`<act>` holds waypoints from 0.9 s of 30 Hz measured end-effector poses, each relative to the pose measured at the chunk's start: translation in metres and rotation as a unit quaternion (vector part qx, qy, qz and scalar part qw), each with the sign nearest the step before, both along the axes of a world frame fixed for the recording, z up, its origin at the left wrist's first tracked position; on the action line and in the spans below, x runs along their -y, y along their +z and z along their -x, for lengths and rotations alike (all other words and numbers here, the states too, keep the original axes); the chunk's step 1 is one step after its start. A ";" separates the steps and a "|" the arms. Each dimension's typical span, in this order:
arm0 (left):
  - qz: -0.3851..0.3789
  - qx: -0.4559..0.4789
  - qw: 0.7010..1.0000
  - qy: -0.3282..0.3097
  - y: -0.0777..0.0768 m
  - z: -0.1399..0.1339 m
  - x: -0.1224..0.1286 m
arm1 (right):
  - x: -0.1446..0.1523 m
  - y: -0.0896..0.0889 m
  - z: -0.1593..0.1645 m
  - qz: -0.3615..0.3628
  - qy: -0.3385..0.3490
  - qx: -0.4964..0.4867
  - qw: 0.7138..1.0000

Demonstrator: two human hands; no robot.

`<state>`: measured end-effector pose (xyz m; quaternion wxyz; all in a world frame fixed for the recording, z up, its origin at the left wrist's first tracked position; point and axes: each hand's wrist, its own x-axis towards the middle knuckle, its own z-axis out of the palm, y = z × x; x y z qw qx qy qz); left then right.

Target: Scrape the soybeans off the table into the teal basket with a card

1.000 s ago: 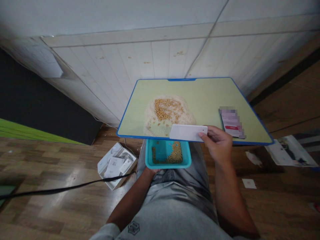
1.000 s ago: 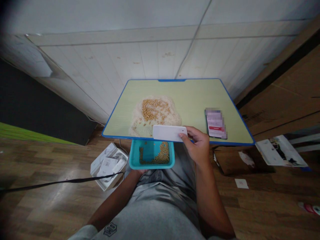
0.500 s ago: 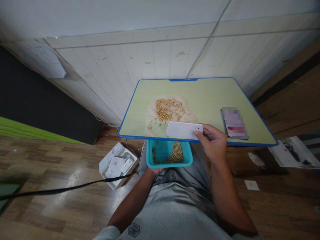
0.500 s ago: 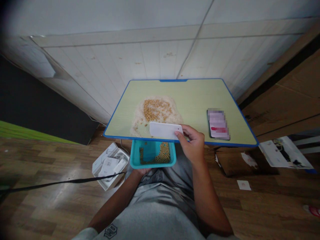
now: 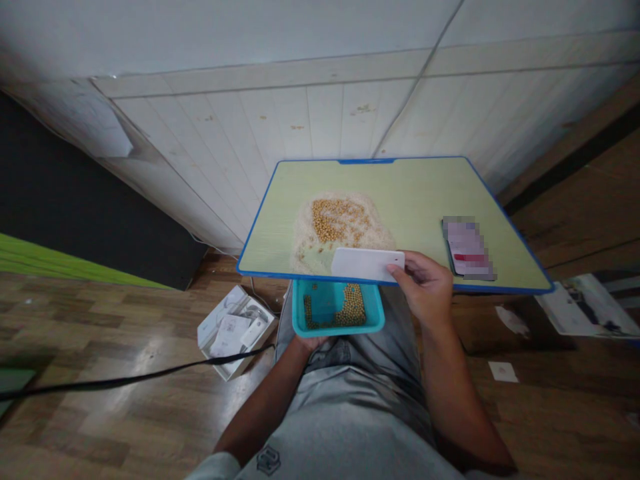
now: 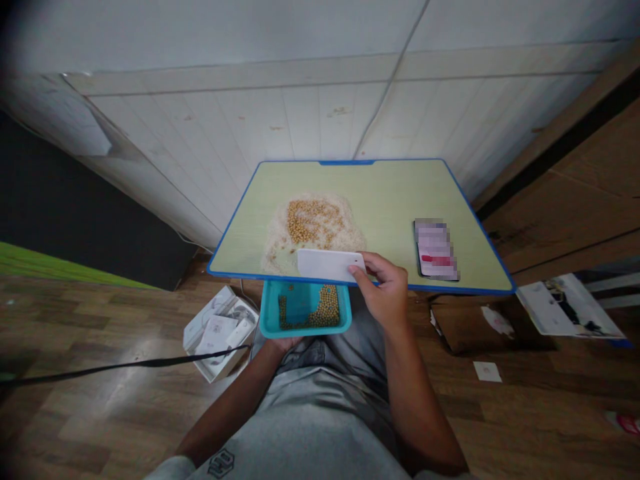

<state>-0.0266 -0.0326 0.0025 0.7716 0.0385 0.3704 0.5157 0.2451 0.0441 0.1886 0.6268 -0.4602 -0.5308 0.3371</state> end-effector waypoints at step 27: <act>-0.024 -0.021 0.999 0.033 0.091 -0.005 -0.039 | -0.002 0.004 -0.005 -0.003 -0.048 0.006 0.999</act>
